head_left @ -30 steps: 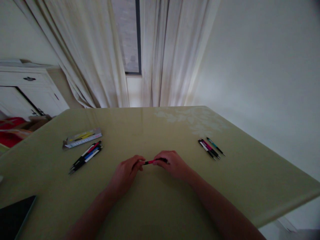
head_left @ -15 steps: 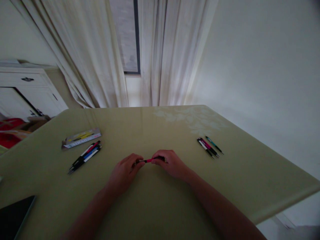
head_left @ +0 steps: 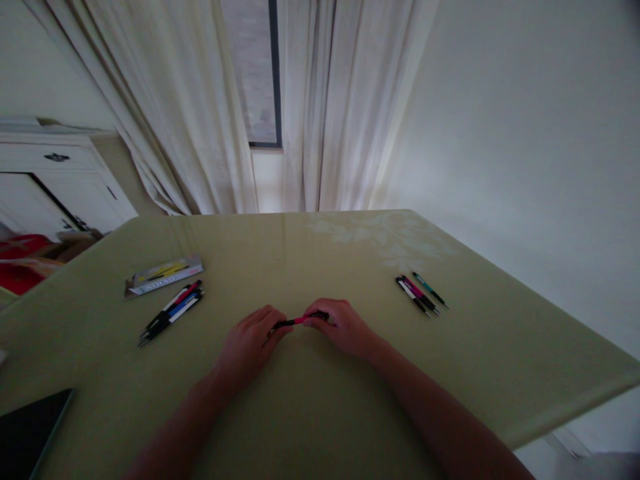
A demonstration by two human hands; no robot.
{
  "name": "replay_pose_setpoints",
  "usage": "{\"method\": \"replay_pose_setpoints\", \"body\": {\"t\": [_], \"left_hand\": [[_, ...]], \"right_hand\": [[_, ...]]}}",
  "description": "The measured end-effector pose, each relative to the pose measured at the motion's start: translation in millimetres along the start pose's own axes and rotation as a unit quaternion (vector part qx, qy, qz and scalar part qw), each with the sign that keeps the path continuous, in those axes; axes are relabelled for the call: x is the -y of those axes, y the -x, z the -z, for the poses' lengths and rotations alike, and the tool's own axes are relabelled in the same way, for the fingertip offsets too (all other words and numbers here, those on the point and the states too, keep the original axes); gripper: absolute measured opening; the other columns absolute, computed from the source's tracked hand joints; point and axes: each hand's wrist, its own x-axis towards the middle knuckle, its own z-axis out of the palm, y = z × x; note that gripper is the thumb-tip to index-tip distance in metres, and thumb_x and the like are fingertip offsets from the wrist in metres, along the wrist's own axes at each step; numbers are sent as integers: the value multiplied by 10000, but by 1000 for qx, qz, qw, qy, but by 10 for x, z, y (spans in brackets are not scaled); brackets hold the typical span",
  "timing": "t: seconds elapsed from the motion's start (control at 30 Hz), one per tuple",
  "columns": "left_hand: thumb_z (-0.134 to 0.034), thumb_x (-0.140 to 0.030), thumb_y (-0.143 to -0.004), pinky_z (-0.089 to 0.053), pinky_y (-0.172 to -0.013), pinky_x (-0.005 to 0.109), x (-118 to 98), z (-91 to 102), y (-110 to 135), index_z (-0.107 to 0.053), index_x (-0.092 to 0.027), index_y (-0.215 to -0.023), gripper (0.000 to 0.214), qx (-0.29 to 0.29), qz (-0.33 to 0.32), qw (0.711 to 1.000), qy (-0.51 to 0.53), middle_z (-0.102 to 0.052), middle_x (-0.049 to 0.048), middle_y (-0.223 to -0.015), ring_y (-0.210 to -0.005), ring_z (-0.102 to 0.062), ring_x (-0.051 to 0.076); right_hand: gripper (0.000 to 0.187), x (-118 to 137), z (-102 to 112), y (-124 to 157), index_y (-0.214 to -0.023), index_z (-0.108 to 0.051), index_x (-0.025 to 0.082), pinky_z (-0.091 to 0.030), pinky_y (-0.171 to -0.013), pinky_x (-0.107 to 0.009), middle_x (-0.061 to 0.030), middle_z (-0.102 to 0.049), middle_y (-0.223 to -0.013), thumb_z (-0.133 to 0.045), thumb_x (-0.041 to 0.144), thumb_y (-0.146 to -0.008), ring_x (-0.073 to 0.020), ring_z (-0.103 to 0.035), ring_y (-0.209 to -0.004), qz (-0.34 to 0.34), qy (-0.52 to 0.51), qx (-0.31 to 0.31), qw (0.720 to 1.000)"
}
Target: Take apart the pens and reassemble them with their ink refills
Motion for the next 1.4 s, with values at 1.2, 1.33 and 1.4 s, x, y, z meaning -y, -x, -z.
{"method": "replay_pose_setpoints", "body": {"t": [1.2,1.33,1.4], "left_hand": [[-439,-337,-1057,-535,-846,374,18,-46,-13,-630,-221,-1050,223,11,4,1000,6,-720,51,-993,-916,-681,229],[-398,-290,-1061,-529,-906,400,-7,-18,-12,-634,-239,-1143,255,-4,-22,1000,7,-708,56,-1046,-959,-669,232],[-378,-270,-1060,-528,-909,406,-7,-13,-6,-642,-241,-1150,280,-4,-25,1000,1,-701,60,-1045,-957,-664,234]], "right_hand": [[123,18,22,-3,-1039,-723,188,-485,-861,-308,-52,-737,-977,-668,292,-1003,-190,-664,-933,35,39,-23,998],[128,8,36,-4,-1001,-744,185,-485,-883,-315,-61,-682,-981,-719,306,-967,-198,-634,-960,25,56,-37,997],[126,-13,47,-6,-987,-757,184,-488,-873,-308,-62,-653,-982,-735,304,-955,-195,-624,-960,15,63,-46,997]]}}
